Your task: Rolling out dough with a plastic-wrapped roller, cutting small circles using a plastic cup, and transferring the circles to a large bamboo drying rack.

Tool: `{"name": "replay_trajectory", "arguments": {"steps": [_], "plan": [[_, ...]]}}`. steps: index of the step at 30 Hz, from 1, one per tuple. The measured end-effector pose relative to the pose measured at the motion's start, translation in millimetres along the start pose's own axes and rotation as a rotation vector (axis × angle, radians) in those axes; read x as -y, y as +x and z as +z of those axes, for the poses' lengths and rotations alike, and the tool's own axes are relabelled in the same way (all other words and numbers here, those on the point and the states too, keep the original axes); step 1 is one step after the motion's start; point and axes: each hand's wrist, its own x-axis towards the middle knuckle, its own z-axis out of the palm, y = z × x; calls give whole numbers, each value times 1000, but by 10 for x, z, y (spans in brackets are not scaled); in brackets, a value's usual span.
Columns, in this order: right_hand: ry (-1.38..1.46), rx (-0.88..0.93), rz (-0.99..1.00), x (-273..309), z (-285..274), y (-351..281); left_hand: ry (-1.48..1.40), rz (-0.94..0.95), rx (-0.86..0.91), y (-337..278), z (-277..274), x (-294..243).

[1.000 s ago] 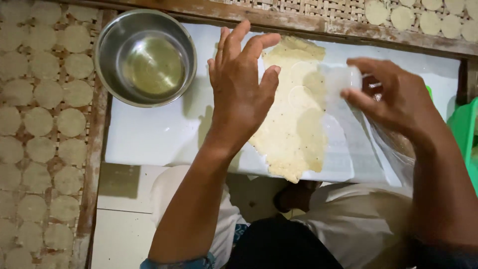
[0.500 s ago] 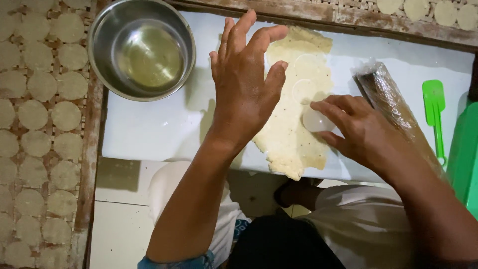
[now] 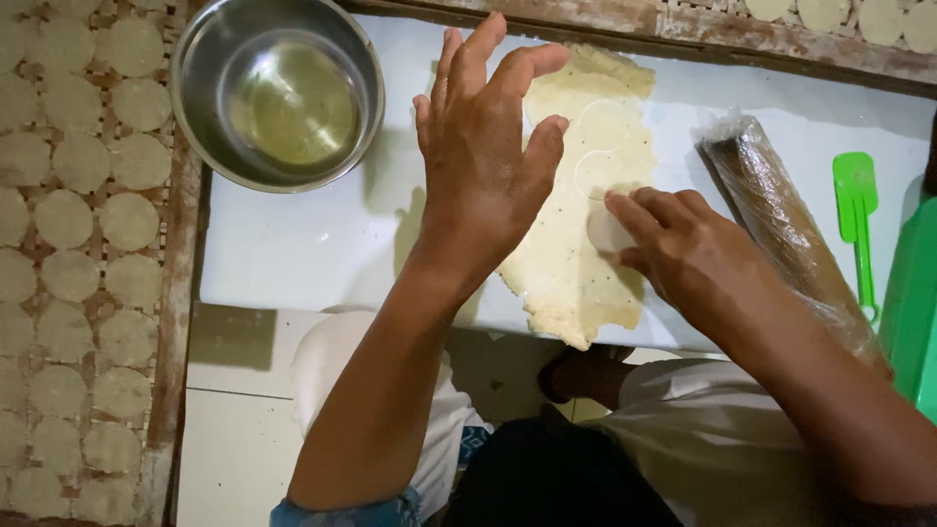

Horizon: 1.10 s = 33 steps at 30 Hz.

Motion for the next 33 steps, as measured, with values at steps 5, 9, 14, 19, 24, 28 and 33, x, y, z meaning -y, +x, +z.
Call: {"name": "replay_trajectory", "arguments": {"steps": [5,9,14,19,24,28,33], "plan": [[-65,-1,53,33,54,17,9,3,-1,9,34,12],[-124,44,166,12,145,26,34,10,-18,-1,32,27],[-169,-19,116,-23,67,12,38,9,-26,20,36,22],[130,86,7,-29,-50,19,-5,2,3,15,58,47],[70,44,-73,35,-127,-24,2,3,3,14,5,-16],[18,64,-17,45,-87,3,13,20,4,1,3,-7],[3,48,-51,-60,-2,83,25,11,-6,-6,0,0]]}}
